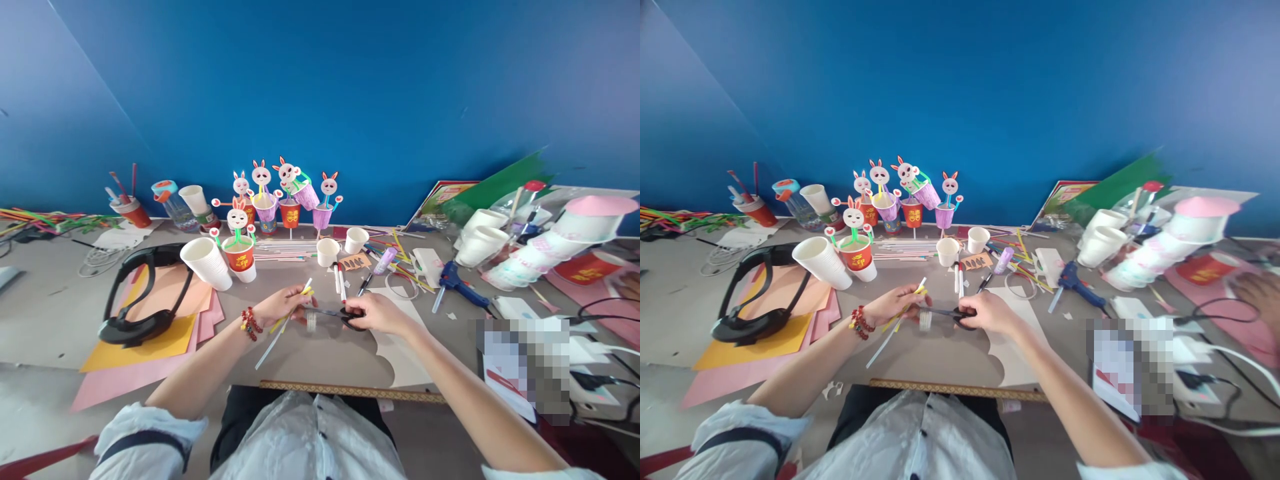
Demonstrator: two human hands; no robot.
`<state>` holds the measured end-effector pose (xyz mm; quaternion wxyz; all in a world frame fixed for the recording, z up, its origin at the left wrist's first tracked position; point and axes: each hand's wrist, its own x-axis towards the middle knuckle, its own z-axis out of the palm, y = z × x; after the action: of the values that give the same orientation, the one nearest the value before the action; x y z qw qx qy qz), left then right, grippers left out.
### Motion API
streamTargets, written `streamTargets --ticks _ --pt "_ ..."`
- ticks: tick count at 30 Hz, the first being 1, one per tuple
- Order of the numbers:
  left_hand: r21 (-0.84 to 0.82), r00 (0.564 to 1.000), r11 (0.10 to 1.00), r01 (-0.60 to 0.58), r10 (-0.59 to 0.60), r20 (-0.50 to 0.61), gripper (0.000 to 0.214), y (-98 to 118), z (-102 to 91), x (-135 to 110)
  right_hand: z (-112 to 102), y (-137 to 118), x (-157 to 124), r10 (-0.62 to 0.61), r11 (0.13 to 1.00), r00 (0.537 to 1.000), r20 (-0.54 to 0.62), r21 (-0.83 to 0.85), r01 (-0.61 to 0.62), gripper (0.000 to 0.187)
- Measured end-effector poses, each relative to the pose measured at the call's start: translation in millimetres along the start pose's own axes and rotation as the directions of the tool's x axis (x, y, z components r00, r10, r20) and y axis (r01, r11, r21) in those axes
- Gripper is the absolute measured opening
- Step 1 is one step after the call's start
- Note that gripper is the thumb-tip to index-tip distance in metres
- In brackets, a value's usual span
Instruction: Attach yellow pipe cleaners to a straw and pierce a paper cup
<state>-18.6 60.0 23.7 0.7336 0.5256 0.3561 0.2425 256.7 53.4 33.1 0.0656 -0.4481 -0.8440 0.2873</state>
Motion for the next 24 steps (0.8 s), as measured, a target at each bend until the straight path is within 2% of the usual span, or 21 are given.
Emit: streamTargets --ticks 6,12,16,22,24 --pt "0.004 1.000 1.000 -0.022 0.022 0.016 0.033 -2.2 1.1 0.7 2.3 -6.7 0.0 0.023 0.998 1.000 -0.001 -0.053 -0.023 0.033" --pt "0.029 0.999 0.999 -0.035 0.034 0.030 0.031 -2.3 0.6 5.7 -0.2 -9.5 3.5 0.012 0.998 1.000 0.021 -0.057 -0.011 0.036" --pt "0.040 0.999 0.999 -0.031 0.029 0.041 0.032 -5.0 -0.9 8.8 -0.3 -7.7 4.5 0.001 0.999 1.000 0.029 -0.036 0.000 0.033" --pt "0.021 0.997 1.000 -0.006 0.005 0.075 0.033 -4.9 -3.2 10.7 1.3 -5.1 6.4 -0.003 1.000 0.999 0.035 0.026 0.002 0.016" --pt "0.003 0.997 1.000 -0.002 0.002 0.072 0.033 -4.8 -4.0 11.3 0.9 -4.3 4.9 -0.003 0.999 0.999 0.033 0.034 0.001 0.017"
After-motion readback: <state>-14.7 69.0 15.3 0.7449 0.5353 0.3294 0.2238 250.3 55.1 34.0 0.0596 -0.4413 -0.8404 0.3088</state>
